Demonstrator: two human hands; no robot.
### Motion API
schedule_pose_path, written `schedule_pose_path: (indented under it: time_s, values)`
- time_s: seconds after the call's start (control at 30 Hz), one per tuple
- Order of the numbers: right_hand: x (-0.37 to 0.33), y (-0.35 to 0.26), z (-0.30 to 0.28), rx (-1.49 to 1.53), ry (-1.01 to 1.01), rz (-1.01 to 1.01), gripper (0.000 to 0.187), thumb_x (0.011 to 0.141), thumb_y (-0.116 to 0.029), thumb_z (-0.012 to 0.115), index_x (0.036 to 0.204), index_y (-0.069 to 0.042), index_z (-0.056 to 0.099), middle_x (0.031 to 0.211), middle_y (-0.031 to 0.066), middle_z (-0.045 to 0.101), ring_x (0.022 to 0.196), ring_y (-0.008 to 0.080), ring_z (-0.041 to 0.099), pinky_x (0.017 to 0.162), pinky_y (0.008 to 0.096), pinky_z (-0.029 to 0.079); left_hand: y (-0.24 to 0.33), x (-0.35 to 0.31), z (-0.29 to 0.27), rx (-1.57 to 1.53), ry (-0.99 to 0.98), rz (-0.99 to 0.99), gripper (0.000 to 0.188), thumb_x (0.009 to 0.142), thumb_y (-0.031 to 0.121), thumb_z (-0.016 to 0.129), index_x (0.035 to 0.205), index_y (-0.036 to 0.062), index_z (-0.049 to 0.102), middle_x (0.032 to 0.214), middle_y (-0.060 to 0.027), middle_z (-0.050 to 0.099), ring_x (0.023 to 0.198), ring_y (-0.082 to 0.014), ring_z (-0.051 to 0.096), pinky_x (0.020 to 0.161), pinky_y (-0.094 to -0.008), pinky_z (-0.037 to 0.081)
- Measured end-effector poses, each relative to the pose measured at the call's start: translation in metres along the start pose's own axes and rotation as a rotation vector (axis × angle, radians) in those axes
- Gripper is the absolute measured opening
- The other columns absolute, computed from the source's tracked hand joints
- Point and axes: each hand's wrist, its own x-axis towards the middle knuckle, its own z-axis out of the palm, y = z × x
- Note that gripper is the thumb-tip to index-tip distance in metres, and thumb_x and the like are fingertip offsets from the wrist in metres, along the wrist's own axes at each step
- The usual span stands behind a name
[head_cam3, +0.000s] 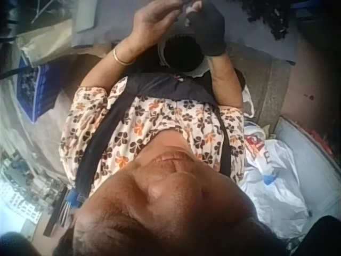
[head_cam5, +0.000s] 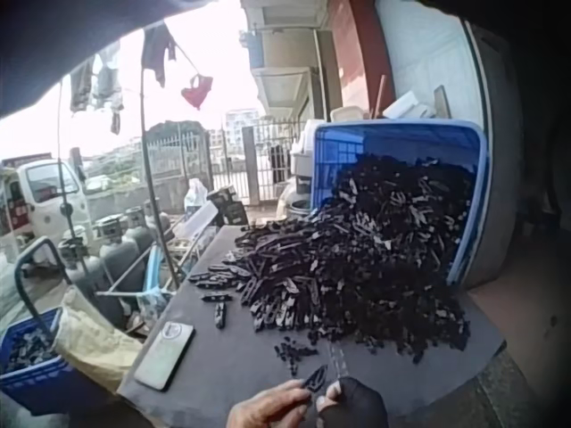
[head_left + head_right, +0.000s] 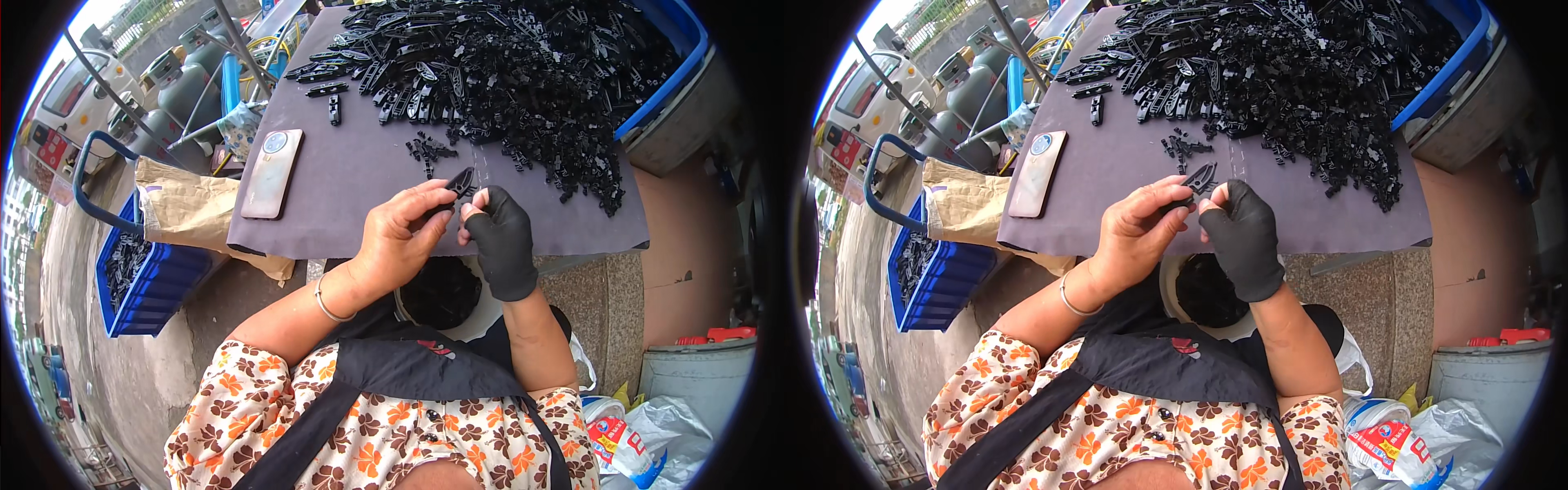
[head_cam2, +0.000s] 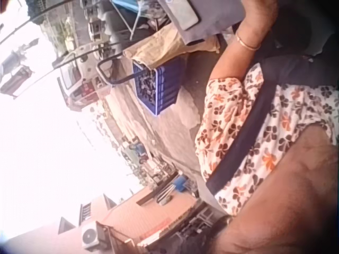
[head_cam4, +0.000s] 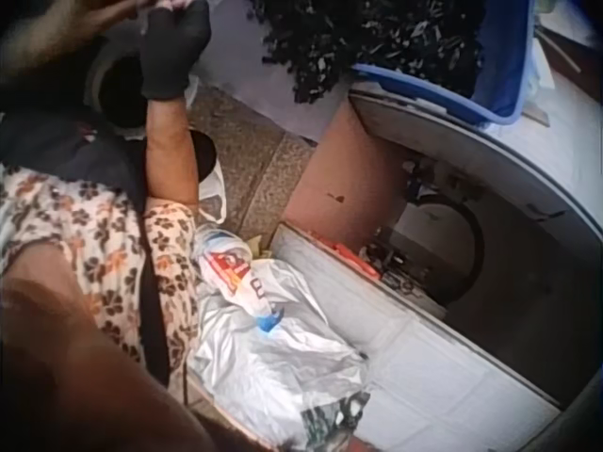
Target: Inspect and sort small black plastic components at a manufacturing workbench.
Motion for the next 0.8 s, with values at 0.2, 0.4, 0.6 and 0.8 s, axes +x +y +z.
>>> schedule_pose_path:
  time_s: [0.2, 0.4, 0.6, 0.8]
  values:
    - [-0.004, -0.007, 0.008, 0.206, -0.048, 0.057, 0.005, 0.088, -0.006, 0.053, 0.083, -0.005, 0.051, 0.071, -0.0012, 0.051, 0.063, 0.0066, 0.049, 0.059, 0.0215, 0.041, 0.013, 0.000, -0.001, 0.198, 0.005, 0.172, 0.029, 0.074, 0.002, 0.070, 0.102, 0.0008, 0.062, 0.109, -0.0176, 0.061, 0.079, -0.0216, 0.067, 0.070, -0.0284, 0.056]
    - [0.003, 0.000, -0.007, -0.636, 0.173, -0.456, 0.018, 0.078, -0.001, 0.064, 0.093, -0.003, 0.056, 0.075, -0.0005, 0.053, 0.068, 0.0063, 0.050, 0.063, 0.0218, 0.042, 0.009, 0.002, -0.017, -0.087, -0.091, -0.170, 0.019, 0.081, -0.004, 0.064, 0.100, 0.0003, 0.063, 0.099, -0.0049, 0.065, 0.083, -0.0069, 0.059, 0.073, -0.0208, 0.050]
    - [0.001, -0.006, -0.029, -0.439, -0.248, -0.176, 0.016, 0.073, -0.005, 0.069, 0.086, -0.001, 0.062, 0.081, 0.0017, 0.060, 0.072, 0.0082, 0.054, 0.065, 0.0257, 0.045, 0.017, 0.011, -0.029, -0.019, -0.393, -0.147, 0.032, 0.080, 0.000, 0.067, 0.110, -0.0012, 0.059, 0.102, -0.0068, 0.064, 0.087, -0.0113, 0.060, 0.076, -0.0239, 0.049]
    - [0.007, -0.027, -0.048, -0.959, -0.421, -0.109, 0.019, 0.072, -0.014, 0.070, 0.087, -0.005, 0.063, 0.077, 0.0061, 0.060, 0.060, 0.0158, 0.056, 0.061, 0.0291, 0.046, -0.037, 0.091, -0.076, 0.737, -0.187, -0.071, 0.059, 0.072, 0.038, 0.075, 0.116, 0.0032, 0.057, 0.107, -0.0181, 0.061, 0.095, -0.0308, 0.060, 0.083, -0.0375, 0.049]
